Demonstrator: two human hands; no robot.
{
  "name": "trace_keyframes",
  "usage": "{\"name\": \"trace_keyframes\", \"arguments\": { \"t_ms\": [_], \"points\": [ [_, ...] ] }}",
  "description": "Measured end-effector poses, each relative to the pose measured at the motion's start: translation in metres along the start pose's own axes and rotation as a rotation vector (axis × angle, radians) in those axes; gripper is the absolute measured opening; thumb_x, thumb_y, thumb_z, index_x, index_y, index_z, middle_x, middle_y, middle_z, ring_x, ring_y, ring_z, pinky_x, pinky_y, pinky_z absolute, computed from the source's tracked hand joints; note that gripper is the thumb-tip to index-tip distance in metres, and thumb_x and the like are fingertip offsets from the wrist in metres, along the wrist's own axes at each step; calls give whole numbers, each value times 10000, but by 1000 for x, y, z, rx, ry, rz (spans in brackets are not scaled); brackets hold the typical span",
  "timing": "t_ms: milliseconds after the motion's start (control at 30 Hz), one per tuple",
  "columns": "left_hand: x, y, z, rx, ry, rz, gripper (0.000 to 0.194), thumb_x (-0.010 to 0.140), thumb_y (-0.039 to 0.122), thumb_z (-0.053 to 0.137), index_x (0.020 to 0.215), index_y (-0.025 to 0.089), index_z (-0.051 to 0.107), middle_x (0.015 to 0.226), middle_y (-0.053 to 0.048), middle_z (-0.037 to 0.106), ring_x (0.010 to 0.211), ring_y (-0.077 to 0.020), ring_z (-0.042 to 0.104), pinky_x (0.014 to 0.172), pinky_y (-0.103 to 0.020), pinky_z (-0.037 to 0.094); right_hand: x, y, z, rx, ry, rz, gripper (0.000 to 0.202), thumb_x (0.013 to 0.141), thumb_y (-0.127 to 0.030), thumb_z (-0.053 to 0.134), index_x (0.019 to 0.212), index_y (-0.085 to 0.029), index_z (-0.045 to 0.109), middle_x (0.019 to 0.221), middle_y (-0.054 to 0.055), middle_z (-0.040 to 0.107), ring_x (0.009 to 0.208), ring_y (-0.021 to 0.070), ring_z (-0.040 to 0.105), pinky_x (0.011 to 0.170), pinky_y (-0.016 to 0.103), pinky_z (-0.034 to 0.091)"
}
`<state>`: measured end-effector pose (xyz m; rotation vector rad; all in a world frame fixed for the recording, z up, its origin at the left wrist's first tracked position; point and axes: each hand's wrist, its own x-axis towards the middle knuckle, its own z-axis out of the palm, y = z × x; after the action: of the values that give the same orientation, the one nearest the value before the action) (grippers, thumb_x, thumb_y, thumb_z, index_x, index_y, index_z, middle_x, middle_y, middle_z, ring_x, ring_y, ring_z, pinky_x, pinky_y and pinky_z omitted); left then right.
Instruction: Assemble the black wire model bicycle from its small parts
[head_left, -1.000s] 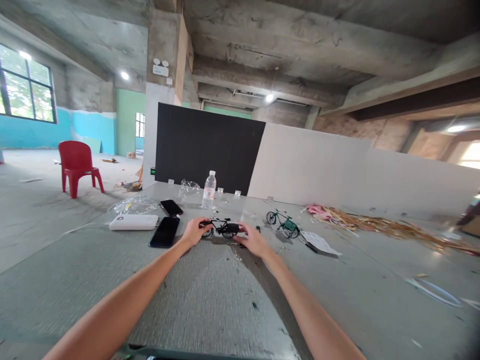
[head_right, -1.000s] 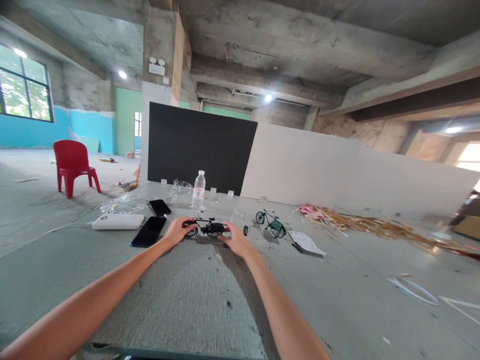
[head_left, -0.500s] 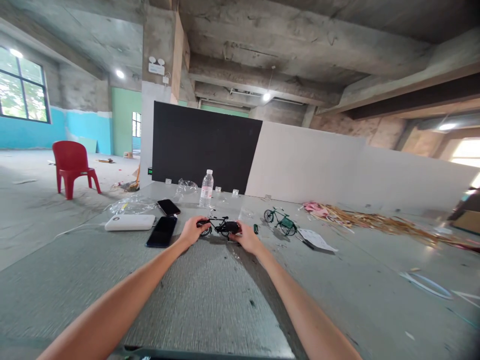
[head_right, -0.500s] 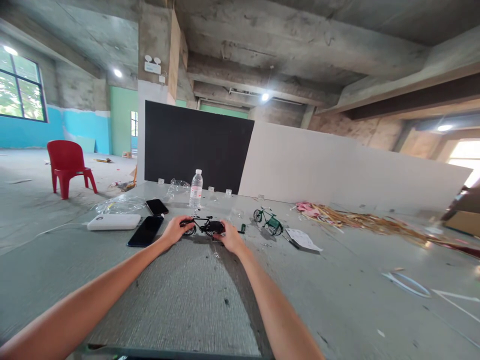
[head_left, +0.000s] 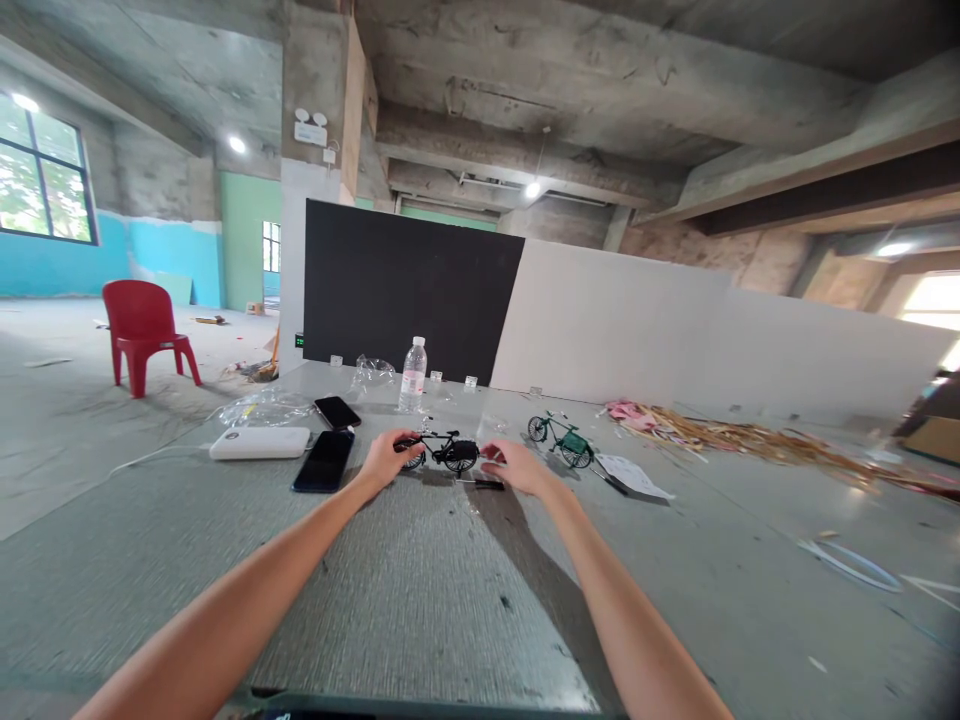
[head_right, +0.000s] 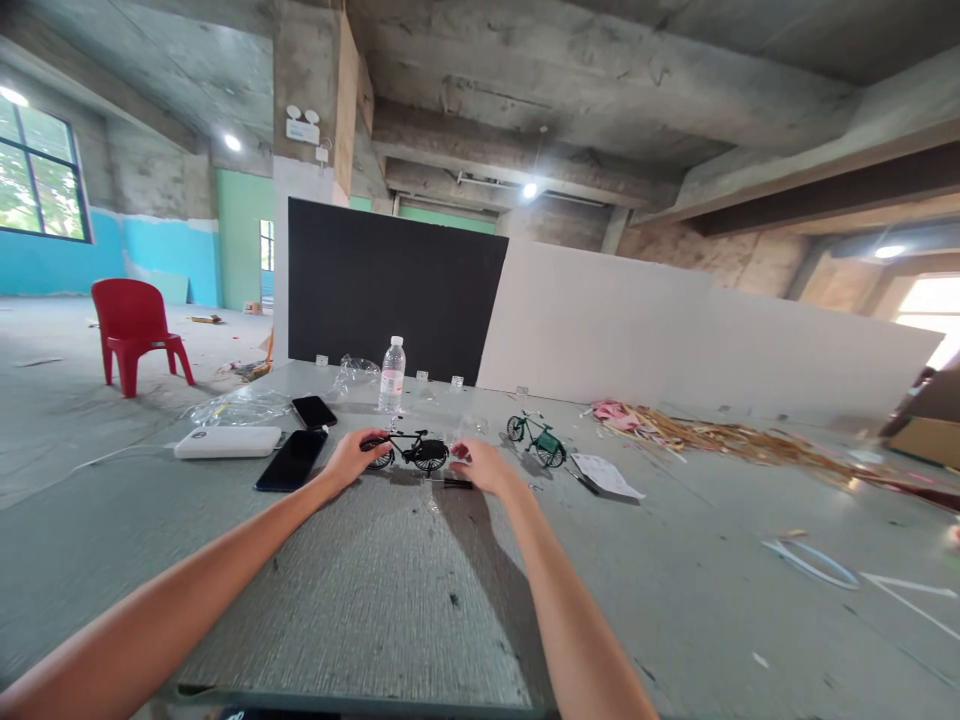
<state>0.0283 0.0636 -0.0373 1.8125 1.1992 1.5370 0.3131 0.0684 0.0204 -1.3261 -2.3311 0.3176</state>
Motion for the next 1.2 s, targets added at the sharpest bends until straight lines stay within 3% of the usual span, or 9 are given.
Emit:
{"name": "trace_keyframes", "arguments": {
  "t_ms": [67,167,333,533,600,700,833,933,1200],
  "points": [
    [1,-1,0,-36,6,-16,349,778,453,649,971,166,699,996,-89,736,936,-231,679,866,-336,498,-5,2,-9,-73,-140,64,189,753,-297,735,919,-212,704,938,69,732,827,210,677,710,280,487],
    [3,-2,1,5,40,-56,411,835,510,540,954,147,689,929,-90,733,879,-226,674,816,-326,491,-7,1,-12,-121,-291,169,174,722,-287,754,872,-209,713,891,52,740,780,192,674,634,238,450],
    [5,-8,2,15,84,-154,554,902,583,358,940,143,693,923,-95,731,835,-223,665,773,-321,479,-4,3,-14,-99,-292,161,225,723,-336,742,885,-183,713,838,52,730,751,189,650,624,246,434],
    [7,-15,5,-56,121,-207,600,891,634,341,937,143,684,946,-107,735,866,-233,676,797,-325,488,-9,5,-40,126,-372,9,391,749,-477,703,962,-149,723,866,71,726,779,190,637,688,277,464],
    [7,-13,5,-58,128,-218,605,890,633,333,931,140,682,953,-113,733,873,-235,678,795,-325,489,-9,0,-43,257,-306,-35,440,762,-523,681,985,-145,715,879,72,725,793,185,639,721,288,478],
    [5,-9,5,-37,142,-227,595,892,616,329,917,139,683,961,-121,732,889,-240,677,798,-327,487,-5,-11,-36,386,-46,-58,468,742,-528,702,1010,-144,701,904,80,727,795,186,650,741,306,496],
    [4,-6,4,-4,141,-227,589,900,600,319,916,139,687,962,-121,733,891,-241,675,814,-335,480,1,-29,-22,305,250,-56,394,761,-493,692,965,-157,712,856,84,737,750,202,662,713,323,505],
    [4,-7,5,-6,146,-227,585,900,602,320,925,144,685,962,-115,732,879,-234,676,801,-329,481,5,-40,-19,208,269,-57,306,791,-443,672,912,-168,730,864,82,749,767,210,674,739,325,503],
    [2,-4,4,51,126,-217,567,916,574,301,904,158,686,942,-101,735,860,-227,674,760,-305,461,32,-60,-35,-17,135,-158,206,848,-320,603,930,-216,761,908,62,758,821,209,671,774,326,483]
  ]
}}
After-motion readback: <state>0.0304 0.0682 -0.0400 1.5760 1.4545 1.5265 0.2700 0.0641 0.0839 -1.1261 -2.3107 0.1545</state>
